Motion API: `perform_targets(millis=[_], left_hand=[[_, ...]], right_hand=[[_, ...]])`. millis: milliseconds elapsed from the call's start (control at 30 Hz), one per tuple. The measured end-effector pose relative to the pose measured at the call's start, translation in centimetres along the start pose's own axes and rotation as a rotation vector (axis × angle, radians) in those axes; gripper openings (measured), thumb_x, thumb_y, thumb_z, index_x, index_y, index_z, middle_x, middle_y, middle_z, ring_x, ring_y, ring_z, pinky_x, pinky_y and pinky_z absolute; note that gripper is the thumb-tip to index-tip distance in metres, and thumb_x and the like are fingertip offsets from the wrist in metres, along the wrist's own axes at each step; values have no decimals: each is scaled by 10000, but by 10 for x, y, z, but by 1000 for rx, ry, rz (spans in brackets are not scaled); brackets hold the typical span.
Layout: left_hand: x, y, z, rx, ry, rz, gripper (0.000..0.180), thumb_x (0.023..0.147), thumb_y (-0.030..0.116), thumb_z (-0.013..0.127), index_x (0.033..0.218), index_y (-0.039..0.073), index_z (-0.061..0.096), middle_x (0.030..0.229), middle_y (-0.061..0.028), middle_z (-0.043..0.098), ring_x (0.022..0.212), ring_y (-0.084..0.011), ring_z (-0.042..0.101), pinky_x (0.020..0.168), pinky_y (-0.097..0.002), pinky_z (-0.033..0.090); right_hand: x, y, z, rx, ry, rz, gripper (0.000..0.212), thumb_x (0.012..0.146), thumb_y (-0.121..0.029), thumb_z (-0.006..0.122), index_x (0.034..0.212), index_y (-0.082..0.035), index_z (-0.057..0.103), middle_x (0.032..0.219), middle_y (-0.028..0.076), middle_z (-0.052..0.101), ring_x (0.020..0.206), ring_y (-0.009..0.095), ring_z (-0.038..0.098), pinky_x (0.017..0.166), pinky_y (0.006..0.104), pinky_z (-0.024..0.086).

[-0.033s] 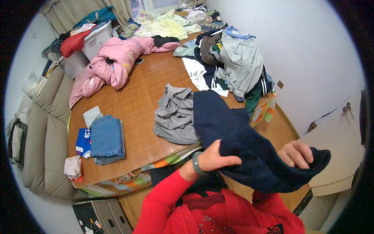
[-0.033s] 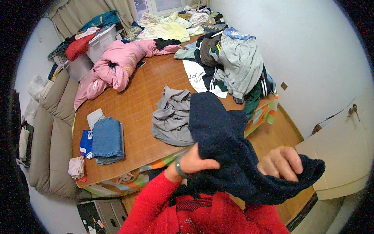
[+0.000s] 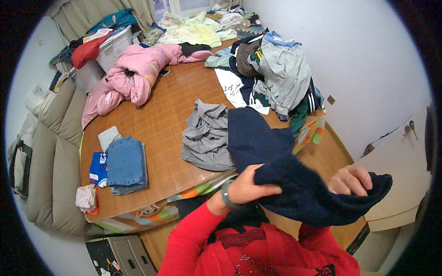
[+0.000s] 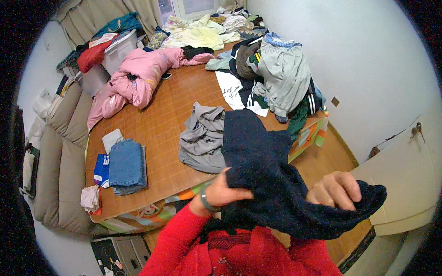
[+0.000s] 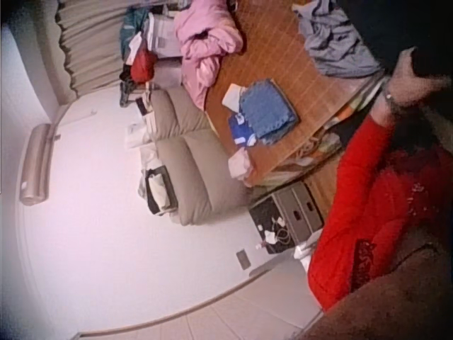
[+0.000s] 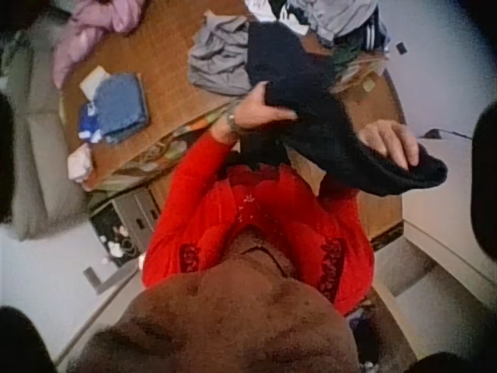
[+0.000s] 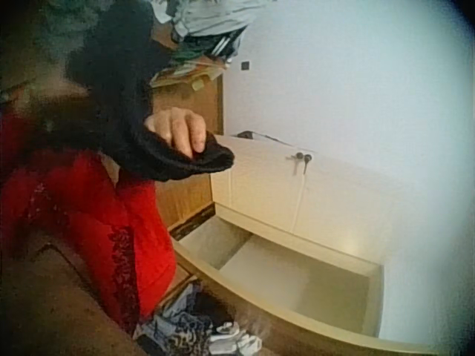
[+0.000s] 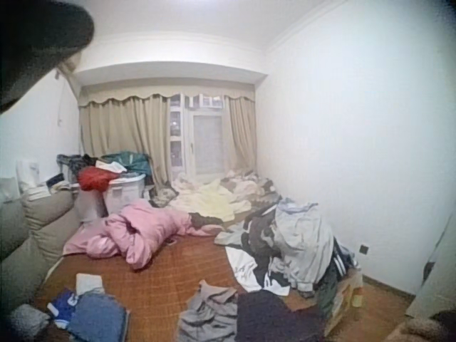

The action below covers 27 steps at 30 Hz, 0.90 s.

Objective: The person folds a grey t-shirt, a pair of light blue jeans, and a pair of dark blue jeans on a wooden table. Each item is smoothed, folded in half, then folded again into a compact rectangle and placed on a growing stack.

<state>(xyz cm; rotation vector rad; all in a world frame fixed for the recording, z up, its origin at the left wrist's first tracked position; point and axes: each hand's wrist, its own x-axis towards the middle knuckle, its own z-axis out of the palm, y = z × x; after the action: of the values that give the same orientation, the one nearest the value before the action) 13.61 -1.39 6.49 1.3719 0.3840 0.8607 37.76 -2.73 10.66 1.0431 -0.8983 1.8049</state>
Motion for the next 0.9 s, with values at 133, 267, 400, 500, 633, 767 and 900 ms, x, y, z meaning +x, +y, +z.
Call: perform_targets(millis=[133,267,400,500,633,767,900], left_hand=[[-51,47,0,-13,26,260,483,707,-19,728,1168,-5,584,1128,-76,627,1051,-172,579,938,-307,433],[-93,80,13,2,-133,42,674,616,-50,722,1261,10,534,1249,-93,559,1170,-192,508,988,-327,384],[-89,95,9,-29,335,-142,592,683,1,640,1264,13,522,1196,-74,566,1072,-166,538,914,-281,417],[-62,93,-18,7,528,-15,459,781,71,602,1225,-12,516,1098,-50,593,947,-129,570,843,-253,463],[-50,84,-62,175,528,-122,338,873,190,629,1126,-32,598,975,-37,640,865,-110,597,762,-228,482],[-39,62,-91,186,693,-18,270,901,179,604,1072,-29,626,930,-40,655,797,-104,609,705,-220,491],[-18,60,-114,185,864,78,256,898,168,582,1059,-29,610,924,-56,640,787,-135,597,694,-245,482]], right_hand=[[-13,-27,7,-219,88,-21,108,931,-224,535,915,-120,510,726,1,607,483,115,462,511,301,402],[-7,-33,3,-283,37,185,60,924,-188,551,915,-148,508,768,10,608,512,131,463,585,337,416],[-15,-11,0,-416,371,-9,249,942,-371,518,905,-125,509,648,-17,538,509,146,474,562,326,418],[-29,-2,-15,-582,1018,-162,290,926,-262,525,1118,-47,561,964,98,642,852,239,628,776,398,526],[-35,-9,-62,-431,1175,11,290,861,-99,593,1134,-1,587,1093,146,654,974,266,647,880,408,530],[-35,4,-94,-397,1250,61,267,894,-94,550,1129,30,580,1096,161,647,984,272,640,914,409,511],[-7,22,-113,-418,1273,65,237,909,-91,523,1109,15,592,1095,157,644,995,277,630,920,401,504]])
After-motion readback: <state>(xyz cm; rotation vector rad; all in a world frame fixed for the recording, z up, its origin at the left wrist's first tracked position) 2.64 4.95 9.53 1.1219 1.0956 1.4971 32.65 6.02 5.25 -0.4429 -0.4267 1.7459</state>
